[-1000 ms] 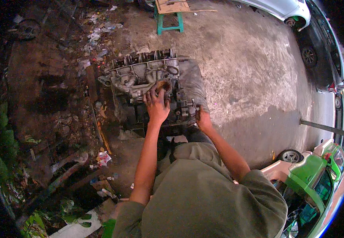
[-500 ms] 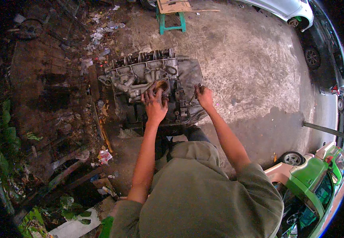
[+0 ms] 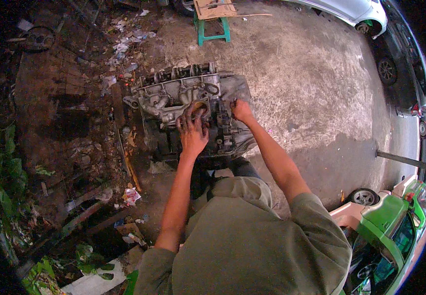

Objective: The person uses a wrench to tighten bolts on a car engine block resting on a tarp. They repeatedly adjust the wrench and reposition their hands to access different bolts on the engine.

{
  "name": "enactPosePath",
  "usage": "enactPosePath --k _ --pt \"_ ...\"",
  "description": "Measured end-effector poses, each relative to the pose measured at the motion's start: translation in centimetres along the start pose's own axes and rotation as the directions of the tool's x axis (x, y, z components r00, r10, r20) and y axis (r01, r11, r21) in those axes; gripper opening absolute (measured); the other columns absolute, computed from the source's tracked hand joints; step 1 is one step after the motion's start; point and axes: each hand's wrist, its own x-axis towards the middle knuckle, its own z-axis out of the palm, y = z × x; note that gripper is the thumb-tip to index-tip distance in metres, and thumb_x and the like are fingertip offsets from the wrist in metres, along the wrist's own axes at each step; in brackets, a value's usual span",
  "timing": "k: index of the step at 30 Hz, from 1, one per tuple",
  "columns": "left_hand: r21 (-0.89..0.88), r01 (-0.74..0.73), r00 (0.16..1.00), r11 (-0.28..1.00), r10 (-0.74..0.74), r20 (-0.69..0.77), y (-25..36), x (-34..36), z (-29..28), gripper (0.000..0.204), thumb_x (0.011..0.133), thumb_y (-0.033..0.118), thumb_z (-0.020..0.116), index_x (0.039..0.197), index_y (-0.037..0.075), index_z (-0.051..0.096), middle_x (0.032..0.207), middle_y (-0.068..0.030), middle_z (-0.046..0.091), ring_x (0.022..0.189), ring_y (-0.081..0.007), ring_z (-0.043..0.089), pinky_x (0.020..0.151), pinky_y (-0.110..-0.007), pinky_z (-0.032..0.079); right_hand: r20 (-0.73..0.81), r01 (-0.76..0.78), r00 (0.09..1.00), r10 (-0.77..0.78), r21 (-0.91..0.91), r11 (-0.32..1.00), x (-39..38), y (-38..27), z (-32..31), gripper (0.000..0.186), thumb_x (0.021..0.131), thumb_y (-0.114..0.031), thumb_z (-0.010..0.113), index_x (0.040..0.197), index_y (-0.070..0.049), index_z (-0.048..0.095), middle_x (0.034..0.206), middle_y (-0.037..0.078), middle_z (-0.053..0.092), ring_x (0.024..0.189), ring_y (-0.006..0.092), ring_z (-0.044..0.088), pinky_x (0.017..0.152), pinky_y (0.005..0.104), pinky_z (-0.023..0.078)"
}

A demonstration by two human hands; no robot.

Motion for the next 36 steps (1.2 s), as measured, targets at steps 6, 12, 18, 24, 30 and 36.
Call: enactPosePath --k 6,12,18,24,30,36 --pt "-0.096 -0.094 0.995 0.991 0.097 0.030 1.5 -1.7 -1.7 0.070 0.070 0.013 0.061 0.137 0.029 0.047 0.153 -0.0123 0.025 0.141 -0.0346 0.022 0.113 -0.056 0.014 -0.075 -0.098 0.992 0.104 0.080 0.992 0.4 0.6 1.8 0.044 0.087 -0.037 0.056 0.087 0.007 0.062 0.081 0.028 0.064 0.077 0.0421 0.063 0.070 0.0496 0.050" --pt "-0.083 -0.055 0.985 0.995 0.068 0.160 2.2 -3.7 -1.5 0.075 0.073 0.013 0.060 0.142 0.031 0.041 0.154 -0.0101 0.023 0.142 -0.0334 0.022 0.113 -0.058 0.014 0.287 -0.353 0.922 0.259 0.356 0.865 0.7 2.5 2.3 0.052 0.090 -0.046 0.054 0.084 0.005 0.062 0.066 0.015 0.059 0.062 0.0272 0.060 0.057 0.0431 0.046" --pt "-0.080 -0.039 0.940 0.996 0.064 0.336 2.5 -5.0 -0.6 0.082 0.074 0.013 0.062 0.147 0.032 0.031 0.154 -0.0101 0.024 0.142 -0.0329 0.022 0.113 -0.058 0.015 0.313 -0.051 0.948 0.059 -0.034 0.998 0.3 3.0 2.9 0.039 0.089 -0.037 0.046 0.092 -0.005 0.068 0.096 0.025 0.065 0.093 0.0442 0.061 0.079 0.0511 0.049" --pt "-0.155 -0.018 0.941 0.988 0.069 0.332 2.0 -5.1 -0.1 0.086 0.072 0.009 0.065 0.147 0.031 0.030 0.153 -0.0101 0.024 0.142 -0.0327 0.020 0.113 -0.058 0.017 0.319 -0.135 0.945 0.070 0.187 0.973 -0.1 2.6 2.4 0.037 0.084 -0.035 0.055 0.087 0.000 0.066 0.093 0.026 0.064 0.087 0.0455 0.060 0.076 0.0520 0.049" --pt "-0.128 0.006 0.930 0.992 0.041 0.366 2.1 -5.4 -0.1 0.086 0.073 0.008 0.064 0.148 0.031 0.030 0.154 -0.0081 0.024 0.142 -0.0327 0.020 0.113 -0.058 0.018 0.078 0.052 0.995 -0.060 0.108 0.993 -4.3 -0.5 0.0 0.029 0.087 -0.021 0.055 0.104 0.002 0.059 0.088 0.024 0.066 0.079 0.0439 0.062 0.072 0.0485 0.048" --pt "-0.138 0.029 0.923 0.990 0.026 0.383 2.2 -5.6 0.3 0.086 0.073 0.008 0.065 0.148 0.031 0.029 0.155 -0.0075 0.023 0.143 -0.0328 0.019 0.113 -0.058 0.018 0.056 0.148 0.986 -0.157 0.143 0.979 -14.3 -2.7 -1.9 0.036 0.082 -0.002 0.055 0.118 -0.002 0.050 0.103 0.027 0.058 0.097 0.0467 0.055 0.084 0.0525 0.044"
